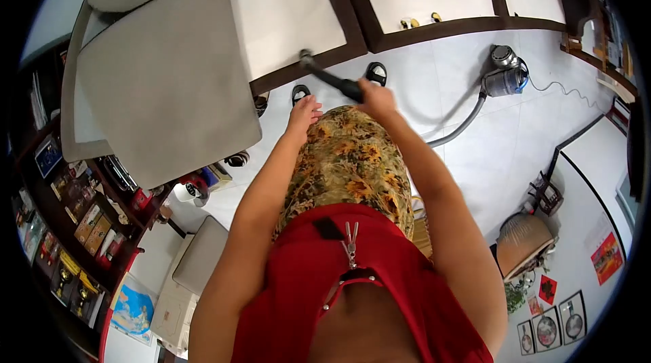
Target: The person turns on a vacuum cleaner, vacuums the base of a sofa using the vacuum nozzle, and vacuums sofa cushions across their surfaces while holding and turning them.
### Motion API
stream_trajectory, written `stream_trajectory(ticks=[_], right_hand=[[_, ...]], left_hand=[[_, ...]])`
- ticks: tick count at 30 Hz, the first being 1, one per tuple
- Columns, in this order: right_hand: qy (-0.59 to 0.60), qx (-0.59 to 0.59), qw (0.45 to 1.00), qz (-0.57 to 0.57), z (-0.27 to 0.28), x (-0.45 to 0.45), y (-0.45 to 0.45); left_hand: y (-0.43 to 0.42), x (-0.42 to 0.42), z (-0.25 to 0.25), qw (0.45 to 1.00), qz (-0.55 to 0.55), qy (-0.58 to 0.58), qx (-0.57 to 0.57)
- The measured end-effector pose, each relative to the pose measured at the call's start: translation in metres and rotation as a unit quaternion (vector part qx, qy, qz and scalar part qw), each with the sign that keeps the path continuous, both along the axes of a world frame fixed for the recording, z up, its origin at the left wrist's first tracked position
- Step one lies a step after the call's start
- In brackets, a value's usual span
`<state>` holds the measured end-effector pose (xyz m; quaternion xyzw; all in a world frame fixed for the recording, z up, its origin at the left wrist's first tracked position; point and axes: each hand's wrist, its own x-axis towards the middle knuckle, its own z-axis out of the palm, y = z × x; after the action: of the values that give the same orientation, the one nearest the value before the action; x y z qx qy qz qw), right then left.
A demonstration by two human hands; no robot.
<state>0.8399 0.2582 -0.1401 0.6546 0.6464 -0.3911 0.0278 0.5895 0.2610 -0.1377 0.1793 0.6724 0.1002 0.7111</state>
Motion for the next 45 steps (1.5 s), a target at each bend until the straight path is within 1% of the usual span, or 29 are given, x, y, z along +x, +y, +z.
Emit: stream_trajectory(ticks=[1, 2, 4, 5, 6, 9, 11, 13, 14, 15, 16, 18, 20, 21, 22, 23, 26, 29, 32, 33, 34, 36, 38, 39, 40, 41, 42, 44, 45], right_hand=[[-0.003, 0.033, 0.999, -0.035, 0.005, 0.015, -0.009], [-0.043, 0.033, 0.998, -0.038, 0.010, 0.027, -0.016], [-0.088, 0.032, 0.993, -0.070, 0.019, 0.047, -0.033], [-0.106, 0.005, 0.989, -0.107, 0.034, 0.046, -0.035], [-0.134, 0.006, 0.983, -0.122, 0.040, 0.042, -0.037], [-0.112, 0.035, 0.982, -0.147, 0.044, -0.006, -0.036], [-0.027, 0.089, 0.987, -0.133, 0.047, -0.051, -0.029], [0.010, 0.080, 0.992, -0.101, 0.034, -0.100, -0.021], [-0.011, 0.026, 0.996, -0.081, 0.044, -0.128, -0.010], [0.012, 0.053, 0.996, -0.072, 0.030, -0.150, -0.007], [-0.004, 0.022, 0.998, -0.052, 0.030, -0.167, 0.000], [-0.047, 0.007, 0.998, -0.036, 0.012, -0.174, 0.000], [-0.055, -0.009, 0.997, -0.052, 0.011, -0.157, -0.007], [-0.056, -0.003, 0.996, -0.066, 0.009, -0.146, -0.016], [-0.052, 0.040, 0.995, -0.073, 0.006, -0.134, -0.030], [-0.068, 0.036, 0.993, -0.091, 0.004, -0.121, -0.043], [-0.094, 0.011, 0.981, -0.167, 0.022, -0.096, -0.074], [-0.090, 0.019, 0.980, -0.177, 0.033, -0.089, -0.086], [-0.050, 0.047, 0.982, -0.176, 0.050, -0.104, -0.078], [-0.007, 0.070, 0.982, -0.174, 0.048, -0.112, -0.075], [0.037, 0.092, 0.980, -0.171, 0.045, -0.122, -0.071], [0.089, 0.084, 0.981, -0.152, 0.046, -0.146, -0.047], [0.055, 0.033, 0.993, -0.099, 0.028, -0.164, -0.025], [0.053, 0.024, 0.995, -0.077, 0.018, -0.168, -0.020], [0.051, 0.017, 0.997, -0.055, 0.003, -0.171, -0.019], [0.049, 0.010, 0.998, -0.034, -0.010, -0.175, -0.017], [0.046, 0.002, 0.998, -0.037, -0.025, -0.167, -0.019], [0.014, -0.028, 0.998, -0.053, -0.020, -0.135, -0.020], [0.017, -0.011, 0.997, -0.070, -0.025, -0.119, -0.033]], left_hand=[[0.002, -0.020, 0.007, 1.000, -0.015, -0.009, 0.014], [0.003, -0.040, 0.016, 0.999, -0.031, -0.018, 0.029], [-0.002, -0.084, 0.013, 0.999, -0.015, -0.028, 0.036], [-0.007, -0.107, 0.010, 1.000, -0.003, -0.004, 0.027], [-0.013, -0.129, 0.006, 1.000, 0.015, 0.014, 0.014], [-0.025, -0.183, -0.003, 0.996, 0.070, 0.053, -0.017], [-0.035, -0.201, -0.005, 0.992, 0.100, 0.065, -0.033], [-0.043, -0.210, -0.009, 0.993, 0.104, 0.042, -0.031], [-0.047, -0.214, -0.010, 0.993, 0.107, 0.030, -0.031], [-0.049, -0.215, -0.008, 0.994, 0.101, 0.025, -0.028], [-0.049, -0.210, -0.004, 0.995, 0.096, 0.020, -0.026], [-0.049, -0.198, -0.002, 0.996, 0.089, 0.004, -0.026], [-0.051, -0.183, -0.007, 0.996, 0.088, -0.015, -0.031], [-0.053, -0.173, -0.005, 0.996, 0.077, -0.025, -0.029], [-0.052, -0.160, -0.002, 0.997, 0.066, -0.037, -0.024], [-0.051, -0.145, 0.001, 0.997, 0.055, -0.049, -0.020], [-0.057, -0.104, -0.004, 0.996, -0.003, -0.085, -0.014], [-0.055, -0.065, -0.002, 0.991, -0.045, -0.125, -0.017], [-0.053, -0.032, 0.004, 0.998, 0.006, -0.067, 0.013], [-0.042, -0.027, 0.022, 0.999, 0.003, -0.043, 0.023], [-0.045, -0.026, 0.009, 0.998, 0.029, -0.023, 0.045], [-0.043, -0.030, 0.004, 0.975, 0.192, -0.061, 0.091], [-0.040, -0.044, -0.001, 0.974, 0.220, 0.020, 0.051], [-0.043, -0.055, -0.005, 0.976, 0.216, 0.028, 0.028], [-0.041, -0.063, -0.001, 0.975, 0.222, 0.011, 0.007], [-0.041, -0.070, 0.000, 0.979, 0.202, 0.012, 0.000], [-0.042, -0.076, 0.001, 0.983, 0.181, 0.014, -0.007], [-0.049, -0.084, 0.003, 0.992, 0.126, 0.012, -0.003], [-0.050, -0.087, 0.004, 0.995, 0.101, 0.010, 0.002]])
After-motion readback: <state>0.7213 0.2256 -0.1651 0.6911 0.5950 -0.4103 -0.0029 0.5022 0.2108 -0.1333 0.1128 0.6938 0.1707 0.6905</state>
